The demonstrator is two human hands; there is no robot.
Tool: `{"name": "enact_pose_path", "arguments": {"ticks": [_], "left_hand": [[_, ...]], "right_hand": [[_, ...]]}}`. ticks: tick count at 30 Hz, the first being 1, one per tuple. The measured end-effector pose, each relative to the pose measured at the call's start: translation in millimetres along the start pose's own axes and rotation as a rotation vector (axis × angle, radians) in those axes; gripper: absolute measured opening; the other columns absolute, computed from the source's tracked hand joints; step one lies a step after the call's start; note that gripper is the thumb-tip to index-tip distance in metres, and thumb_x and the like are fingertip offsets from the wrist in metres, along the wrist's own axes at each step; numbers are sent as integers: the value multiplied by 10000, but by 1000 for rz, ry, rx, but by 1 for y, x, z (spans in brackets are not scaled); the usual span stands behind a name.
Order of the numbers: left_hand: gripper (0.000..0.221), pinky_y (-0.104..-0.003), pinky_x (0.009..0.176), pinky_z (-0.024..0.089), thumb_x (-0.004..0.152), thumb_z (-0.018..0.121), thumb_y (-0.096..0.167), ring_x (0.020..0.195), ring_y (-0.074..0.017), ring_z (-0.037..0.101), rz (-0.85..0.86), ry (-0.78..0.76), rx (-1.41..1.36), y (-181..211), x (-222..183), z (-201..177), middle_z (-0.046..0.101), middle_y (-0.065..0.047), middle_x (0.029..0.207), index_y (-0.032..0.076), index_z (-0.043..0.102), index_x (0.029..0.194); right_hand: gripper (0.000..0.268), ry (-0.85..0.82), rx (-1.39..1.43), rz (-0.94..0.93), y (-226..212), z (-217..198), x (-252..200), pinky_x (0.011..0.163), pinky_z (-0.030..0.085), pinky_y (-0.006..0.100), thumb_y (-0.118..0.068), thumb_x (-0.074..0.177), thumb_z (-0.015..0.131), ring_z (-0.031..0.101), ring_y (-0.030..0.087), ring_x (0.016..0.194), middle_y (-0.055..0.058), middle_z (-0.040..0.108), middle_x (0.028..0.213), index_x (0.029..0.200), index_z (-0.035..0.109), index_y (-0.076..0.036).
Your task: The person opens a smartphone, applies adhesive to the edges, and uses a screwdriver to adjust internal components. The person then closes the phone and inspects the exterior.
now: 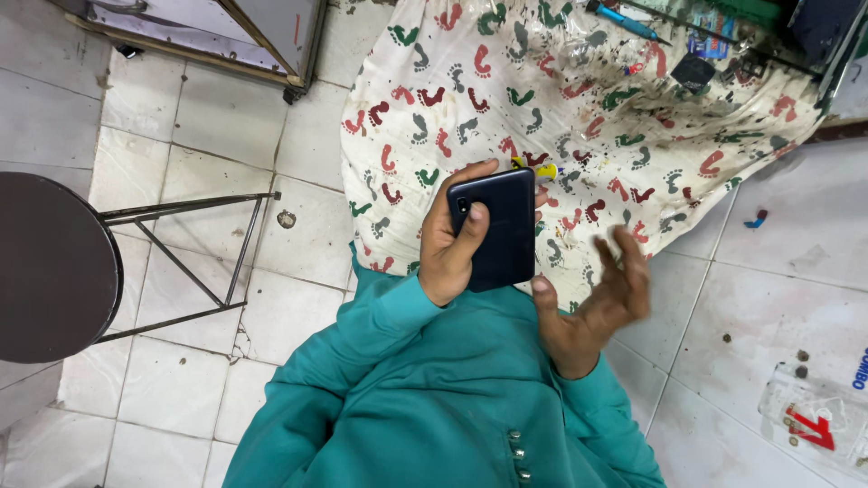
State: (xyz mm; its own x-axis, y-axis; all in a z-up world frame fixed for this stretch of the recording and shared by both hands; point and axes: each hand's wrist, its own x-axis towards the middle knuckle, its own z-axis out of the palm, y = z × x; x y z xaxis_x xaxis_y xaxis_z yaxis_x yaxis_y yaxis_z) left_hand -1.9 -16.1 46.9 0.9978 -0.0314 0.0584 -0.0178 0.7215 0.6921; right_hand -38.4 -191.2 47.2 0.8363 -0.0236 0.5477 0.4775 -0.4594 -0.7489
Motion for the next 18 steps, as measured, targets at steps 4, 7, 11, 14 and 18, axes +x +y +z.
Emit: {"name": "enact_pose_path", "arguments": {"ticks": [4, 7, 11, 14, 18], "left_hand": [[482, -445, 1130, 554, 1110, 621, 244, 1274, -346, 665, 15, -78, 104, -7, -5, -2, 624, -249, 1417, 23, 422, 1489], [453, -432, 1142, 548, 1100, 650, 190, 1269, -334, 665, 20, -127, 103, -8, -8, -1, 623, -239, 1422, 41, 427, 1464], [396, -394, 1124, 532, 1107, 644, 155, 1299, -320, 641, 61, -167, 140, -6, -9, -2, 606, -225, 1457, 66, 424, 1424], [401, -400, 1103, 528, 1096, 663, 102, 1267, -336, 638, 89, -111, 252, -5, -8, -1, 620, -257, 1367, 52, 434, 1421], [400, -427, 1110, 569, 1079, 664, 106, 1340, -328, 657, 1, -110, -10, -1, -2, -2, 576, -216, 1482, 93, 378, 1358]], "right_hand": [[952, 247, -141, -205, -4, -7, 22, 1194, 443, 499, -299, 929, 749, 398, 316, 1445, 158, 301, 1578, 1586, 60, -298], [841, 32, 215, 24, -9, -10, 29, 1221, 437, 389, -340, 1084, 715, 460, 239, 1449, 131, 408, 1628, 1656, 104, -249], [654, -250, 481, 422, -6, -5, 28, 1159, 474, 334, -288, 1102, 619, 567, 208, 1317, 148, 548, 1470, 1625, 309, -47], [571, -370, 537, 537, 1, 1, 19, 1097, 474, 268, -218, 1103, 575, 608, 145, 1252, 120, 628, 1380, 1580, 327, -25], [359, -536, 460, 689, 9, 2, 12, 904, 498, 233, -150, 1076, 649, 629, 94, 1009, 113, 720, 1110, 1382, 577, 25]]}}
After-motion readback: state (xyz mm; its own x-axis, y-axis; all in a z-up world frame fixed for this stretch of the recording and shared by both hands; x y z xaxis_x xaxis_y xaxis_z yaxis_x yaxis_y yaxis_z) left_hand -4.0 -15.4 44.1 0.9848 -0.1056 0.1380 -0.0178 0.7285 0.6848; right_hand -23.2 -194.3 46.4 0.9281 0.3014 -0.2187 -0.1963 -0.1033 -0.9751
